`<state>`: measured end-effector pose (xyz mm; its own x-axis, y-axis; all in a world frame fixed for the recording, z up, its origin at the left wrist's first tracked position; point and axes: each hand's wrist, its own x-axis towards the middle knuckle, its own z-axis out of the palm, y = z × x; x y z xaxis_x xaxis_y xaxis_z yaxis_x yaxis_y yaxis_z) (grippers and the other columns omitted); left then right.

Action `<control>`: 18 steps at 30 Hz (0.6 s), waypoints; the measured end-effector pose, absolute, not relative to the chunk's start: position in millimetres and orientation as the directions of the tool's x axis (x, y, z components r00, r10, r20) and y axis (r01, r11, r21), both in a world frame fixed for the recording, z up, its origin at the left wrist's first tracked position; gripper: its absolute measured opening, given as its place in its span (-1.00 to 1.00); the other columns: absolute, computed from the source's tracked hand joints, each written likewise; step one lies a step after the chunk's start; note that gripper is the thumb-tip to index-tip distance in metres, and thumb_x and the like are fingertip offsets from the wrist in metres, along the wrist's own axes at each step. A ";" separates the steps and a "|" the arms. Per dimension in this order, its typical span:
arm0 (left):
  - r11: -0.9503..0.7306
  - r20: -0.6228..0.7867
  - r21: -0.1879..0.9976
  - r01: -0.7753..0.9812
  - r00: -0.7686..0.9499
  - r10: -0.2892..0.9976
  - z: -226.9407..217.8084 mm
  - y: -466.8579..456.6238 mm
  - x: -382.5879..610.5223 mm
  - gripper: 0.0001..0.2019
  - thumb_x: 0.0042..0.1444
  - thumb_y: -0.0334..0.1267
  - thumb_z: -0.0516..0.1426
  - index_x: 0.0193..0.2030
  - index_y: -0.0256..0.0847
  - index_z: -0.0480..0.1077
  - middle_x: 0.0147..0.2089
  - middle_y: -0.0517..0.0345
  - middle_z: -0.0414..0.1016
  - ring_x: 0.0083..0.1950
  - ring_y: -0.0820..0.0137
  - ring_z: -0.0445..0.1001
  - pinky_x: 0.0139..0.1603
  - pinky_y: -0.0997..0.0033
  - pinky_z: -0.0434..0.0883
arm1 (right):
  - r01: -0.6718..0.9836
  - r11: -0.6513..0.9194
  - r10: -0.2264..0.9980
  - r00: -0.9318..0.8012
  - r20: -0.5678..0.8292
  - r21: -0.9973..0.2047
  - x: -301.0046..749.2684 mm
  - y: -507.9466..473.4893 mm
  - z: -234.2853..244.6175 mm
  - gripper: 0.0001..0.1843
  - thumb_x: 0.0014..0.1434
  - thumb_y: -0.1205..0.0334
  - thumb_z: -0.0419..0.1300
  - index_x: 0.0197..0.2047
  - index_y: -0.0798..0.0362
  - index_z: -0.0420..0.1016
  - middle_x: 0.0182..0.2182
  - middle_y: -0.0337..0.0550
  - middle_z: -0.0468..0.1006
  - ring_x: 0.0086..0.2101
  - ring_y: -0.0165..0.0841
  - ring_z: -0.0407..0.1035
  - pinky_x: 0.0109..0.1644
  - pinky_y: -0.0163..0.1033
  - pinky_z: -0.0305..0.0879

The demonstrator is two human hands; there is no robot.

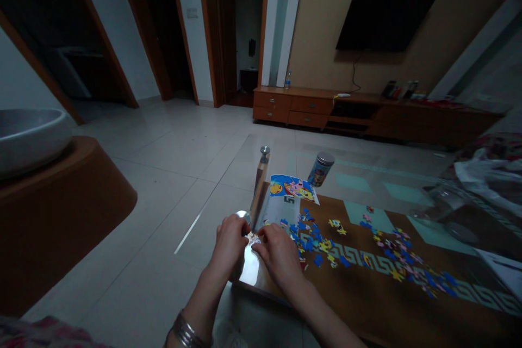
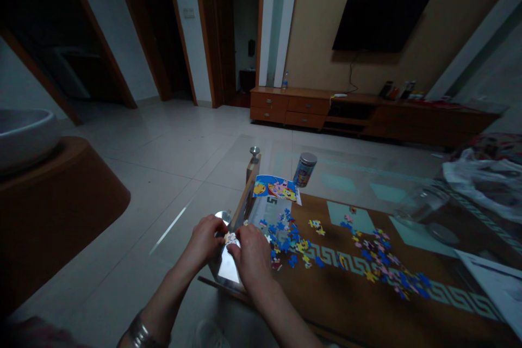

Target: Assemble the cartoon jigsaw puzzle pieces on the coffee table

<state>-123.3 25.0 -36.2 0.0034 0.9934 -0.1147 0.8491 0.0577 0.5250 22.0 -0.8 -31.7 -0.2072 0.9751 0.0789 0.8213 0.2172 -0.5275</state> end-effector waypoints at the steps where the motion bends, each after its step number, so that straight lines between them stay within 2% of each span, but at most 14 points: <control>1: 0.059 -0.114 0.525 0.849 0.002 0.993 -36.3 25.0 -123.2 -0.81 -0.09 -0.51 0.20 -0.31 -0.22 0.49 -0.18 0.09 0.48 -0.04 0.29 0.38 -0.02 0.37 0.22 | 0.826 0.214 0.976 -0.205 0.076 -0.521 21.5 -0.7 -31.3 -0.91 0.16 0.34 0.24 -0.23 0.11 0.52 -0.27 -0.08 0.53 -0.19 -0.20 0.39 -0.15 -0.22 0.23; 7: 0.067 -0.119 0.527 0.848 -0.004 0.993 -35.6 25.1 -122.7 -0.83 -0.08 -0.50 0.21 -0.32 -0.21 0.48 -0.18 0.10 0.48 -0.04 0.28 0.38 -0.03 0.36 0.22 | 0.806 0.180 0.976 -0.216 0.003 -0.564 26.6 3.6 -29.8 -0.83 0.13 0.46 0.20 -0.23 0.08 0.55 -0.25 -0.10 0.53 -0.21 -0.26 0.41 -0.16 -0.27 0.22; 18: 0.052 -0.107 0.525 0.850 0.005 0.994 -35.4 24.7 -123.1 -0.82 -0.10 -0.53 0.21 -0.33 -0.23 0.48 -0.18 0.08 0.48 -0.05 0.29 0.37 -0.05 0.37 0.22 | 0.796 0.190 0.972 -0.236 -0.006 -0.575 31.7 7.9 -33.2 -0.81 0.13 0.44 0.21 -0.24 0.02 0.60 -0.27 -0.13 0.54 -0.21 -0.28 0.43 -0.15 -0.29 0.21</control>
